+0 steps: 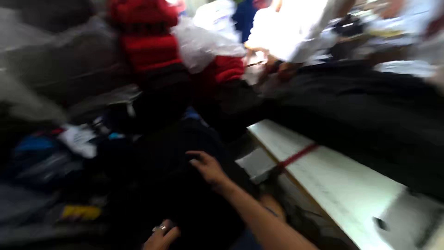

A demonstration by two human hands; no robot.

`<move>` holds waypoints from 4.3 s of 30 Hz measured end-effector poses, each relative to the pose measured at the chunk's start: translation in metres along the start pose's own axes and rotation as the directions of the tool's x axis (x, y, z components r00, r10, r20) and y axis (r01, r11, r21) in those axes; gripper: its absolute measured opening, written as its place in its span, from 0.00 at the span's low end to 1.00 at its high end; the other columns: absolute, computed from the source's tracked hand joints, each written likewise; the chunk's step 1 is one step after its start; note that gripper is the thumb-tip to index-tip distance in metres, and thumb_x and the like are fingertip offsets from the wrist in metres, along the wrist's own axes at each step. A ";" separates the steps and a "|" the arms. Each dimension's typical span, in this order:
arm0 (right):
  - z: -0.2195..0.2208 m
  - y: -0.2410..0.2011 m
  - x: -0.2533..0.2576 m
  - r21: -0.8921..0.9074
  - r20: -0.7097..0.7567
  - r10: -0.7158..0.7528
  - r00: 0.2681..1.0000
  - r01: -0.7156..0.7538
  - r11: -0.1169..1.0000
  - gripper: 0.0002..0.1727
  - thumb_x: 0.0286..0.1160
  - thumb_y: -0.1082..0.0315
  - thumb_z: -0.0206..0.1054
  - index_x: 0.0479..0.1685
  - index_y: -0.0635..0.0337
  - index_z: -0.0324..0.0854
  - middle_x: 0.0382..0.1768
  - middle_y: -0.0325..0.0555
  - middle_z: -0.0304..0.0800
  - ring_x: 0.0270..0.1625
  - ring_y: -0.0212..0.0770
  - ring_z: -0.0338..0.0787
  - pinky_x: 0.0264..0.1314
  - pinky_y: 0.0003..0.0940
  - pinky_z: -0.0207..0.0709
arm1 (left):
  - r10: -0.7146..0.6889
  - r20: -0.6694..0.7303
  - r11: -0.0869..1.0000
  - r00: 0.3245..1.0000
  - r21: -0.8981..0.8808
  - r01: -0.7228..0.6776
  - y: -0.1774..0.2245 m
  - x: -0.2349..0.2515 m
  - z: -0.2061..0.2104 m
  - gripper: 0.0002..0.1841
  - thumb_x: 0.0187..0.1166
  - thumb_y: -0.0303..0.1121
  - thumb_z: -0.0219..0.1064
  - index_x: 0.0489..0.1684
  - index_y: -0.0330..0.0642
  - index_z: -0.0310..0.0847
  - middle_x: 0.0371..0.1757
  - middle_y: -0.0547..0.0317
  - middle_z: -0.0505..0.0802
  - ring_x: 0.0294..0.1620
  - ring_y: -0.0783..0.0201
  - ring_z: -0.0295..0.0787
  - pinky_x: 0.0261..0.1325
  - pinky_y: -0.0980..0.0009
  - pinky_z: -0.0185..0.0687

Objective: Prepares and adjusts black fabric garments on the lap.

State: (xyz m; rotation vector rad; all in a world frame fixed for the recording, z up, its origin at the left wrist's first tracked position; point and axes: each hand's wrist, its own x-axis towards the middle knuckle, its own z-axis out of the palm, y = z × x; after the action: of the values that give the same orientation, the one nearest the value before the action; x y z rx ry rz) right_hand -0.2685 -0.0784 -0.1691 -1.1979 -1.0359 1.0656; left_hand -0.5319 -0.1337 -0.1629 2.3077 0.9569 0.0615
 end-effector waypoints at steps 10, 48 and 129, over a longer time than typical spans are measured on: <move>0.009 -0.007 0.003 -0.159 0.588 0.037 0.808 0.071 0.985 0.22 0.72 0.63 0.77 0.65 0.62 0.86 0.68 0.48 0.88 0.71 0.38 0.85 0.77 0.38 0.79 | 0.235 -0.216 0.964 0.948 -0.072 -0.256 -0.051 0.012 -0.030 0.21 0.75 0.24 0.71 0.66 0.53 0.89 0.56 0.59 0.96 0.57 0.60 0.94 0.65 0.54 0.89; -0.024 0.052 0.015 0.037 -0.166 0.556 0.814 -0.559 0.829 0.26 0.93 0.55 0.56 0.76 0.68 0.74 0.65 0.60 0.86 0.65 0.45 0.88 0.70 0.42 0.80 | 0.086 0.261 0.992 0.961 0.063 -0.106 -0.025 0.046 0.038 0.35 0.68 0.76 0.63 0.49 0.56 0.93 0.67 0.41 0.87 0.60 0.39 0.89 0.46 0.39 0.88; -0.024 0.019 0.020 -0.659 0.414 0.611 0.675 -0.241 0.713 0.75 0.50 0.38 0.87 0.96 0.59 0.38 0.87 0.61 0.63 0.86 0.52 0.71 0.88 0.55 0.64 | 0.156 0.084 0.984 0.984 0.074 -0.162 -0.035 0.097 -0.047 0.15 0.67 0.18 0.71 0.50 0.44 0.90 0.52 0.46 0.93 0.56 0.46 0.91 0.61 0.42 0.86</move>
State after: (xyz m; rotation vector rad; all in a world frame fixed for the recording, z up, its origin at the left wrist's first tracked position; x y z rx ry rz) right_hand -0.2431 -0.0622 -0.1893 -1.6980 -1.7004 1.6935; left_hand -0.4952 -0.0261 -0.1636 2.4382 0.7469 -0.0007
